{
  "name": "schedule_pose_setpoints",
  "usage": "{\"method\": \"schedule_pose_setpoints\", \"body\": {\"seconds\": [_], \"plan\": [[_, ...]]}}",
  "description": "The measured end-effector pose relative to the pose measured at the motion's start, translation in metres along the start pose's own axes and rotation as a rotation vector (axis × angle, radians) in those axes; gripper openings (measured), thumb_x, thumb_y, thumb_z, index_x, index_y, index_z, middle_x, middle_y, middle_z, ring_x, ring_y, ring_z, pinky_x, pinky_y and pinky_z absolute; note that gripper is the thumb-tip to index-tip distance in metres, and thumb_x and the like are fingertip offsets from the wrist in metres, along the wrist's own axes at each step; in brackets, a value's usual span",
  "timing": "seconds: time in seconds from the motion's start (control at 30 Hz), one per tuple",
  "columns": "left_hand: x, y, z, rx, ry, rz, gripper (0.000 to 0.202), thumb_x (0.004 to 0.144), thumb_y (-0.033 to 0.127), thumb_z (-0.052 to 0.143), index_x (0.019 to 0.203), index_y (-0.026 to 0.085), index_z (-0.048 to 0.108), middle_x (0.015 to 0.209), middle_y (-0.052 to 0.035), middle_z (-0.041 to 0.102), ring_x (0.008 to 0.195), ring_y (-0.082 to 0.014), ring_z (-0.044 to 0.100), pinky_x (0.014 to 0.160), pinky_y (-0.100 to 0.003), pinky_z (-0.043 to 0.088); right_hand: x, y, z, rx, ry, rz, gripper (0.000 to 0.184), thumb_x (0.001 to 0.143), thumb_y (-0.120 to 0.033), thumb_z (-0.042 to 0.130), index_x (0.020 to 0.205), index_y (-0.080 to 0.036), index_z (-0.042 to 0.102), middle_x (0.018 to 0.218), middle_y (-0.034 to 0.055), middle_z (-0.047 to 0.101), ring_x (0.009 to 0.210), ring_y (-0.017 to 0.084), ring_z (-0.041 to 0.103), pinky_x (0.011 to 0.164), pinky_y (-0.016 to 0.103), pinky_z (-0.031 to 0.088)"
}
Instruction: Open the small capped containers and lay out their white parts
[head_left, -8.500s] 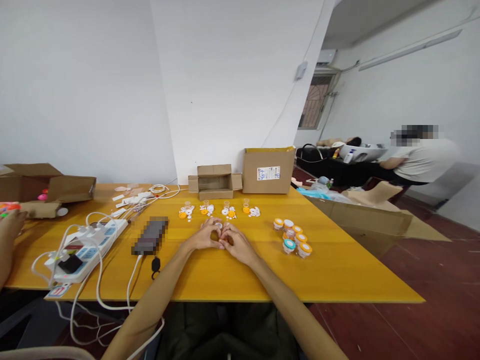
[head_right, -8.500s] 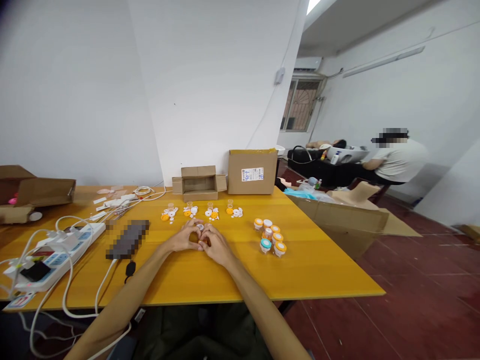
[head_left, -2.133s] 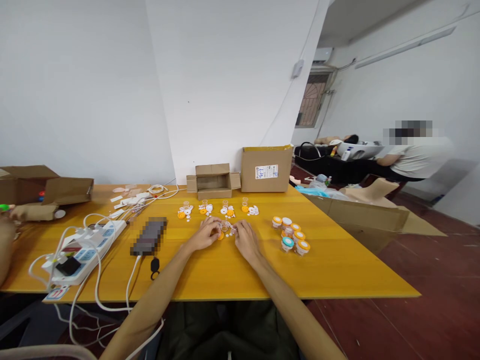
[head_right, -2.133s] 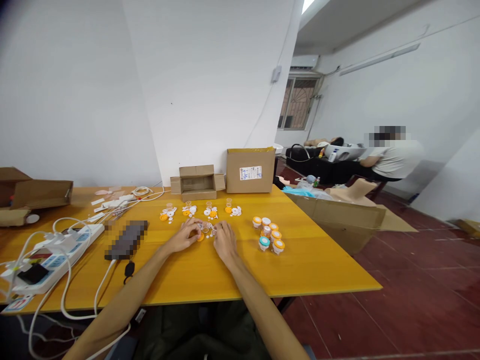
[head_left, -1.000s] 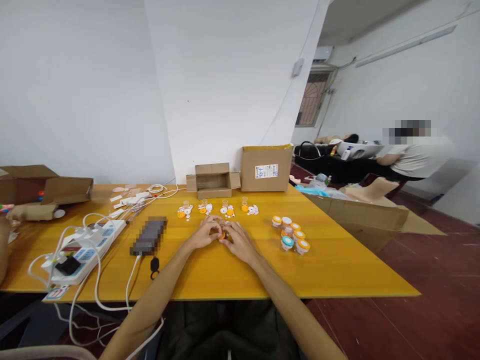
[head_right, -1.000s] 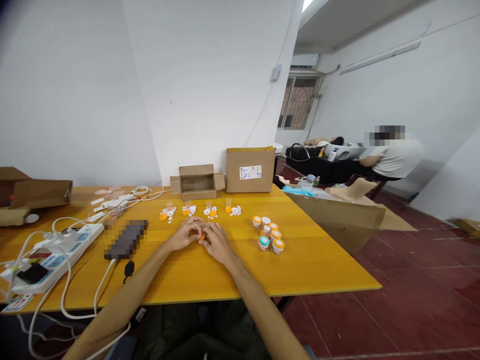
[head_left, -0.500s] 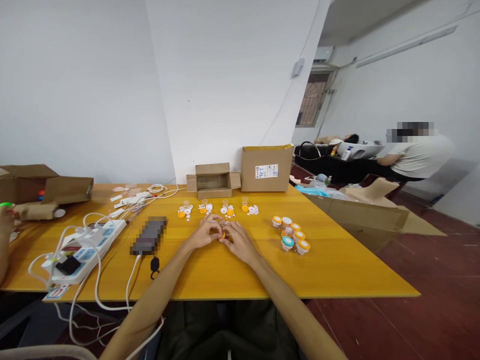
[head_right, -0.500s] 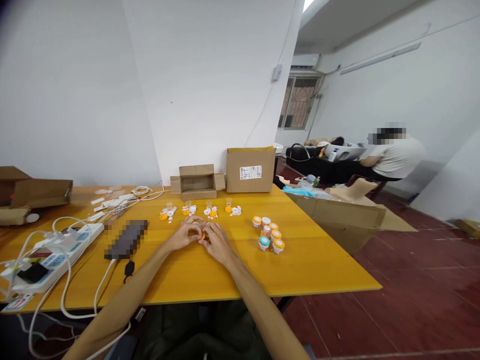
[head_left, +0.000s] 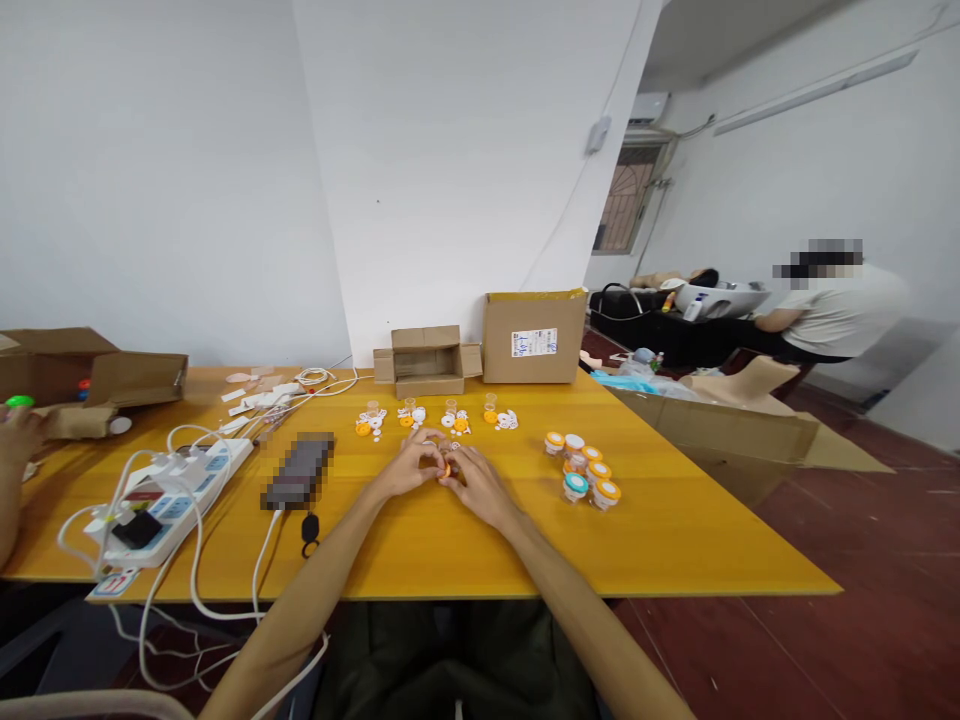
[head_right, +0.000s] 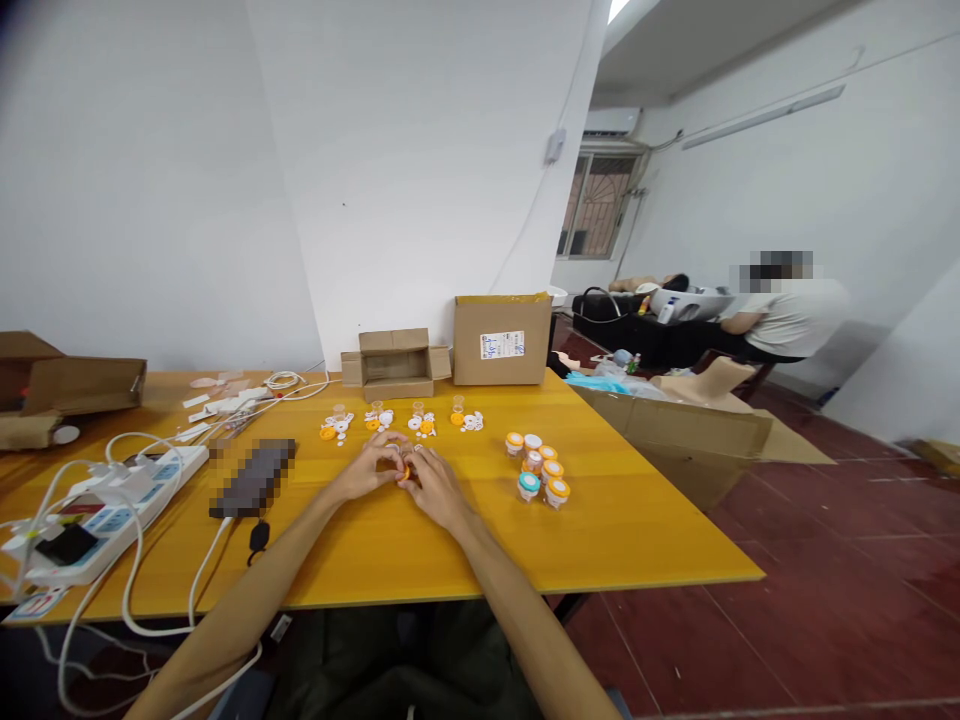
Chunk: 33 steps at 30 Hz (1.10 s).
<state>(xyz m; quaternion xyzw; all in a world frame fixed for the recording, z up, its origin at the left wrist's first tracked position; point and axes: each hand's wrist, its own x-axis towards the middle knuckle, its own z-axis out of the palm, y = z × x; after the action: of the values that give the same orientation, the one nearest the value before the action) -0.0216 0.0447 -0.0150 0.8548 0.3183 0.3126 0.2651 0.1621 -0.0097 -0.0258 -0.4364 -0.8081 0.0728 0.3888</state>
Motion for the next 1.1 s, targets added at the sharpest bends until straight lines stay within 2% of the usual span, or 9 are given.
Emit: {"method": "schedule_pose_setpoints", "body": {"seconds": [0.47,0.8,1.1], "plan": [[0.0003,0.0017,-0.0008,-0.001,-0.005,-0.007,0.008,0.083,0.023,0.073,0.075,0.022,0.073,0.13,-0.0055,0.057,0.126,-0.0247,0.051,0.117,-0.045,0.029,0.0002,-0.0007,-0.0009,0.008,-0.029,0.037,0.017,0.085,-0.011,0.065,0.095,-0.024,0.063,0.095,0.0035,0.067,0.089,0.021,0.061,0.08,0.033,0.048],[0.001,0.0022,-0.001,-0.003,-0.005,-0.021,0.008,0.082,0.02,0.073,0.075,0.022,0.072,0.131,-0.0055,0.057,0.126,-0.0255,0.05,0.117,-0.047,0.028,-0.0002,0.0001,0.0003,0.004,-0.006,0.044,0.02,0.082,-0.009,0.066,0.095,-0.024,0.063,0.096,0.0033,0.068,0.089,0.02,0.063,0.08,0.033,0.049],[0.0012,0.0007,-0.0011,-0.016,0.005,-0.014,0.008,0.083,0.028,0.073,0.076,0.023,0.073,0.13,-0.0062,0.059,0.126,-0.0262,0.051,0.117,-0.048,0.028,-0.0008,0.0031,0.004,-0.011,0.005,0.063,0.021,0.083,-0.01,0.067,0.097,-0.025,0.064,0.096,0.0035,0.069,0.089,0.021,0.065,0.08,0.033,0.05]]}}
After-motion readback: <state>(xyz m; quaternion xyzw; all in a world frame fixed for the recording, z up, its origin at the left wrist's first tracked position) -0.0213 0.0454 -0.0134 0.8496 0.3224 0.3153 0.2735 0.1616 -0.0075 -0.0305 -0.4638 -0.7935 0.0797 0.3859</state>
